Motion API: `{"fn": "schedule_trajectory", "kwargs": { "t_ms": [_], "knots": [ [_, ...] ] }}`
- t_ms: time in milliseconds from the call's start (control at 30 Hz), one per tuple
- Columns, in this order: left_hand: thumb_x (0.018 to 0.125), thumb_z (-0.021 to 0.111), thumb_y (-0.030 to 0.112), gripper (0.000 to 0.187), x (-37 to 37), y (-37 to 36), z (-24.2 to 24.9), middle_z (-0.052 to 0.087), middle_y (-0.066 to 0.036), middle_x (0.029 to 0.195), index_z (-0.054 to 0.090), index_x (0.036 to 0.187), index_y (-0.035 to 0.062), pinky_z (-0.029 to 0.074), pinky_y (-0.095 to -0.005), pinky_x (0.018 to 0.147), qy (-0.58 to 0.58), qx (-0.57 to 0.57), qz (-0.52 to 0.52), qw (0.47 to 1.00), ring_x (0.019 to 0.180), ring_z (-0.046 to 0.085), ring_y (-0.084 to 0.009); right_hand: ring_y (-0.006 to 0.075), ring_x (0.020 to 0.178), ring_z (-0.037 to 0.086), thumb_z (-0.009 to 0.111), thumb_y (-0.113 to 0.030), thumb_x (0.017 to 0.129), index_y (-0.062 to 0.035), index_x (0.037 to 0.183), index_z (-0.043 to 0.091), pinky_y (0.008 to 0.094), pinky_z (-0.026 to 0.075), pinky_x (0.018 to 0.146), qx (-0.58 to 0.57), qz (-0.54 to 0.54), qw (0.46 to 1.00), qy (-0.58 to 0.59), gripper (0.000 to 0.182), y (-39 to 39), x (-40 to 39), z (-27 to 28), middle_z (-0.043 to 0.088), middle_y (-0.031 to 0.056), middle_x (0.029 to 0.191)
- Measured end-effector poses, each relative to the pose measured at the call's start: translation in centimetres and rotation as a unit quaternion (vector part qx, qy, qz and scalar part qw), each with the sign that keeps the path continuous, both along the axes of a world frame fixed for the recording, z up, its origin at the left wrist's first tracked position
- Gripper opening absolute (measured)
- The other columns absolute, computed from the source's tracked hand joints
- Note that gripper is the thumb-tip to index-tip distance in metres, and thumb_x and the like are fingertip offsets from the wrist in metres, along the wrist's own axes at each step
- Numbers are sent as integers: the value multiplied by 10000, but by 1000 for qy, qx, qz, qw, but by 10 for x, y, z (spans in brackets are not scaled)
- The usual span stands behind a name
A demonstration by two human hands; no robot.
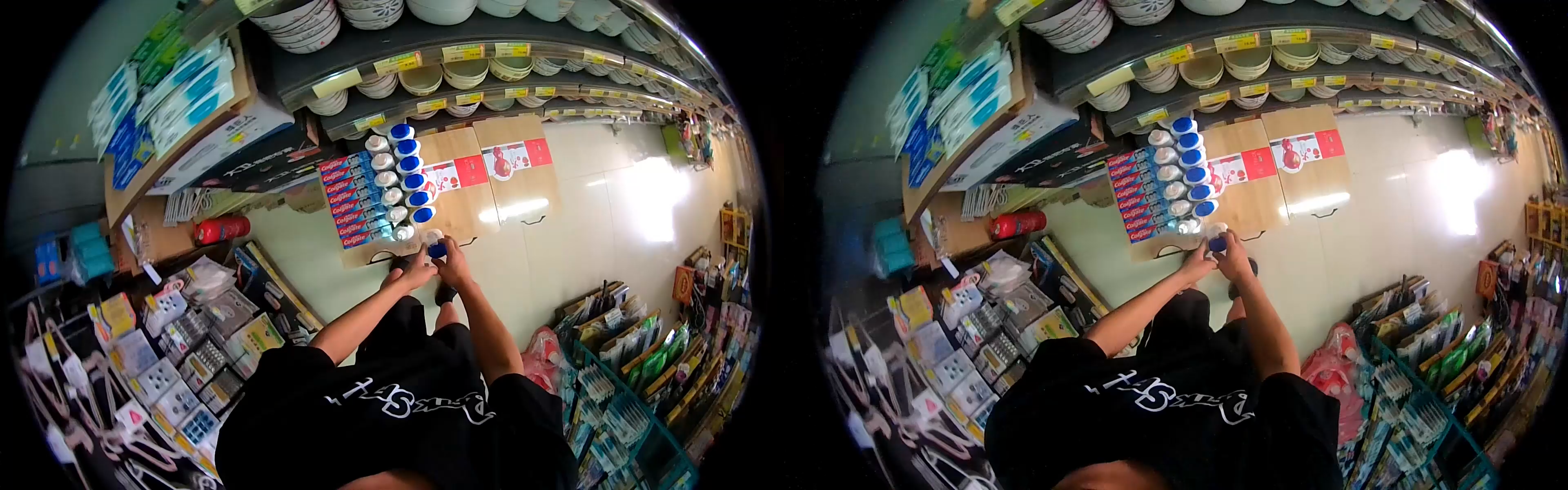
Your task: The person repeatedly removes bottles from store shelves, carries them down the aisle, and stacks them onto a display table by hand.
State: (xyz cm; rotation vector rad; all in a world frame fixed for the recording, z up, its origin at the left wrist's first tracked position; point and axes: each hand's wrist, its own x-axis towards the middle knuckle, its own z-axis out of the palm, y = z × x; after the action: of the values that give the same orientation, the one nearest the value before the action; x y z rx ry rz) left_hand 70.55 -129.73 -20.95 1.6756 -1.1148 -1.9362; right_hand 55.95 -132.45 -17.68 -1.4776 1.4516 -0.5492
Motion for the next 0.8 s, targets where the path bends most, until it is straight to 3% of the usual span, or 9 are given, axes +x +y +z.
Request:
{"fn": "schedule_trajectory", "kwargs": {
  "t_ms": [33,100,200,300,533,633,700,767,800],
  "knots": [
    [747,610,123,941,4,0,-10,387,-238,1428,76,1507,-25,392,-351,995,5,-14,-17,1000,1196,487,-285,429,1170,508,735,-2,689,-22,1196,485,422,447,966,5,-14,1000,8,565,-2,6,-6,486,246,1315],
    [766,585,118,928,13,-21,27,285,-238,1500,52,1517,5,352,-351,1040,15,52,-62,997,1313,392,-292,434,1183,496,729,10,683,-26,1199,478,427,440,976,14,-28,999,23,576,-1,14,-14,482,250,1317],
    [779,555,91,899,21,-38,42,274,-248,1506,56,1524,43,336,-370,1059,25,77,-66,995,1378,324,-320,450,1230,450,717,27,679,-43,1203,471,436,417,1007,40,-36,998,18,583,-13,24,-17,446,261,1349],
    [787,542,84,870,22,-16,-36,310,-258,1480,73,1518,35,341,-393,1053,-86,-42,-110,989,1345,368,-352,464,1252,422,701,39,677,-54,1197,477,446,409,1016,77,-53,996,13,573,-23,32,-17,400,274,1381],
    [787,565,143,887,27,-27,-23,283,-281,1492,65,1509,18,278,-389,1113,2,25,-44,999,1387,305,-364,456,1313,360,671,13,696,-69,1356,397,441,360,1073,80,-75,994,27,720,-24,35,-11,324,294,1441],
    [783,573,44,873,23,-28,-11,338,-178,1473,95,1513,73,424,-322,954,-21,36,-22,999,1282,420,-255,424,1317,373,677,-9,697,-44,1383,368,427,361,1076,85,-120,988,55,752,-9,32,-13,356,279,1428],
    [799,575,56,801,21,-25,5,357,-188,1454,146,1475,19,424,-356,967,7,66,-5,998,1274,430,-266,402,1229,479,711,-78,695,-22,1386,367,421,413,1026,113,-174,977,48,775,5,25,5,485,264,1325],
    [813,590,90,817,24,-3,-45,348,-198,1463,127,1481,5,438,-350,956,2,53,-61,997,1258,447,-267,393,1125,561,730,-126,706,-20,1362,401,433,467,951,147,-195,967,69,741,33,14,2,563,264,1226],
    [819,595,107,818,17,1,-30,349,-197,1464,127,1482,3,442,-351,953,-19,63,-108,992,1255,450,-267,386,1043,607,740,-156,719,-24,1337,431,439,500,888,132,-205,967,78,703,55,7,-5,612,254,1149]
  ]
}}
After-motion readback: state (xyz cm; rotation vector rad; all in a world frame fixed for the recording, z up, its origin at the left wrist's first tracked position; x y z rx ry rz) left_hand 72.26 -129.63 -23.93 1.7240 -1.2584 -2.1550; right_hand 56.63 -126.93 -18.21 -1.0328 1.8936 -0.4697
